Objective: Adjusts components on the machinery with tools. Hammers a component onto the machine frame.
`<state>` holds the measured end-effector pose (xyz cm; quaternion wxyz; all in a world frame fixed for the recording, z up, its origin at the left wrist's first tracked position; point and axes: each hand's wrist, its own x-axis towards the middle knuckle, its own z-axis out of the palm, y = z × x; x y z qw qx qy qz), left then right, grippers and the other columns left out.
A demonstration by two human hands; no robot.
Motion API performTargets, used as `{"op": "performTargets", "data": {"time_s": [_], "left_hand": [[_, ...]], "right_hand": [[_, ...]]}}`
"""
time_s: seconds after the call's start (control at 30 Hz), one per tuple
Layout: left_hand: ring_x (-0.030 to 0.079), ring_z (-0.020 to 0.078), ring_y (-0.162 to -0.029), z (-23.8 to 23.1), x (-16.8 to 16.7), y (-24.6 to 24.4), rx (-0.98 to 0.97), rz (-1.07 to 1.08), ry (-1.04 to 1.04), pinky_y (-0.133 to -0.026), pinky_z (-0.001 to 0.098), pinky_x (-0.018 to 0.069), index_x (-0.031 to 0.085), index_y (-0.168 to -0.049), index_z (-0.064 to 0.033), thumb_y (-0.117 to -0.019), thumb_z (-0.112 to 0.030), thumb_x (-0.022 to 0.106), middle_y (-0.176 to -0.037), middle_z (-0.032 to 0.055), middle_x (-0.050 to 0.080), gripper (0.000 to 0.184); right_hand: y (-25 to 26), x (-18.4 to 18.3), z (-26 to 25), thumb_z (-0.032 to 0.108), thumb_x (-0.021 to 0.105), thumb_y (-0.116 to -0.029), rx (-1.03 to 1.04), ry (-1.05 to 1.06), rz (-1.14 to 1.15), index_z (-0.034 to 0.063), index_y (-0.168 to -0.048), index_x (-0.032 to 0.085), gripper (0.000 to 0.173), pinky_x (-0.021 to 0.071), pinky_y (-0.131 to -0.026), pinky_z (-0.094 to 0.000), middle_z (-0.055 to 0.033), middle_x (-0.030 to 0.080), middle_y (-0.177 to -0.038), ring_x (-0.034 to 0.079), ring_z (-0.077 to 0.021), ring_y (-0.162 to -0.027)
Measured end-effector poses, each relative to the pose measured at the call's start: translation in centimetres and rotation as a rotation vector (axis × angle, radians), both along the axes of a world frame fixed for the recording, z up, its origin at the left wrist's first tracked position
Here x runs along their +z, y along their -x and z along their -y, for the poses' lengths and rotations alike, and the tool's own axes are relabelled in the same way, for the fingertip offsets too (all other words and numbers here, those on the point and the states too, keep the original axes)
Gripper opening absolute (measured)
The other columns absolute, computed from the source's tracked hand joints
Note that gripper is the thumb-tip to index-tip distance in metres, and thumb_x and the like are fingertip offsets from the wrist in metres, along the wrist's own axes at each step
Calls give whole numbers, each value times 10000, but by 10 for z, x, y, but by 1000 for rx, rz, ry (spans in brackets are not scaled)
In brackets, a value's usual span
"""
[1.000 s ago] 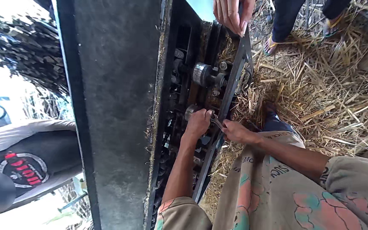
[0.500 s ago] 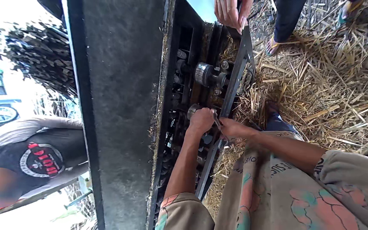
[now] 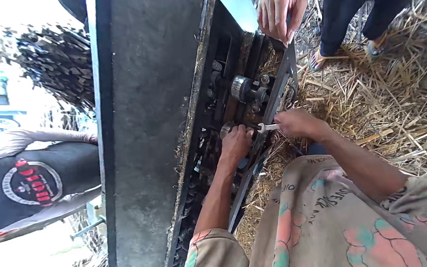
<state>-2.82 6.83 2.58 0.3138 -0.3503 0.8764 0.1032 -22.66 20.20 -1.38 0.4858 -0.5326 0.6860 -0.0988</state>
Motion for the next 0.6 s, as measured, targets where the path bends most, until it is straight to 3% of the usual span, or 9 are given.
{"op": "performTargets", "data": {"time_s": [0.07, 0.2, 0.33, 0.47, 0.6], "left_hand": [[690, 420, -1037, -8, -1, 0, -23, -3, 44, -844, 606, 574, 607, -1284, -21, -1057, -440, 514, -1236, 233, 645, 485], [694, 427, -991, -15, -8, 13, -174, 53, 161, -771, 569, 584, 627, -1178, 18, -1054, -266, 524, -1160, 248, 653, 326], [676, 455, -963, -19, -7, 18, -244, 124, 188, -709, 565, 578, 617, -1183, 11, -1010, -136, 555, -1133, 259, 634, 235], [675, 443, -980, -11, -10, 13, -329, 132, 177, -723, 566, 572, 632, -1172, -7, -1049, -196, 506, -1109, 241, 648, 259], [705, 420, -913, -10, -11, 12, -250, 98, 161, -712, 573, 573, 640, -1112, 1, -1077, -268, 435, -1041, 232, 677, 340]], "right_hand": [[0, -22, -24, 229, 564, -1039, -64, -55, 80, 103, -1145, 685, 204, 531, -824, -668, -177, 713, -1000, 690, -404, -981], [-11, -49, -53, 266, 528, -1065, -108, -139, 155, 109, -1202, 676, 255, 535, -860, -656, -174, 719, -1045, 695, -391, -1011], [-29, -65, -67, 274, 551, -1059, -165, -106, 178, 113, -1174, 691, 243, 551, -839, -633, -146, 726, -1009, 706, -359, -963], [-36, -61, -63, 281, 550, -1056, -174, -116, 159, 124, -1164, 691, 237, 551, -841, -625, -142, 728, -1006, 705, -357, -979], [-40, -57, -58, 279, 530, -1066, -214, -89, 163, 139, -1182, 673, 231, 557, -821, -615, -133, 731, -979, 713, -352, -952]]}}
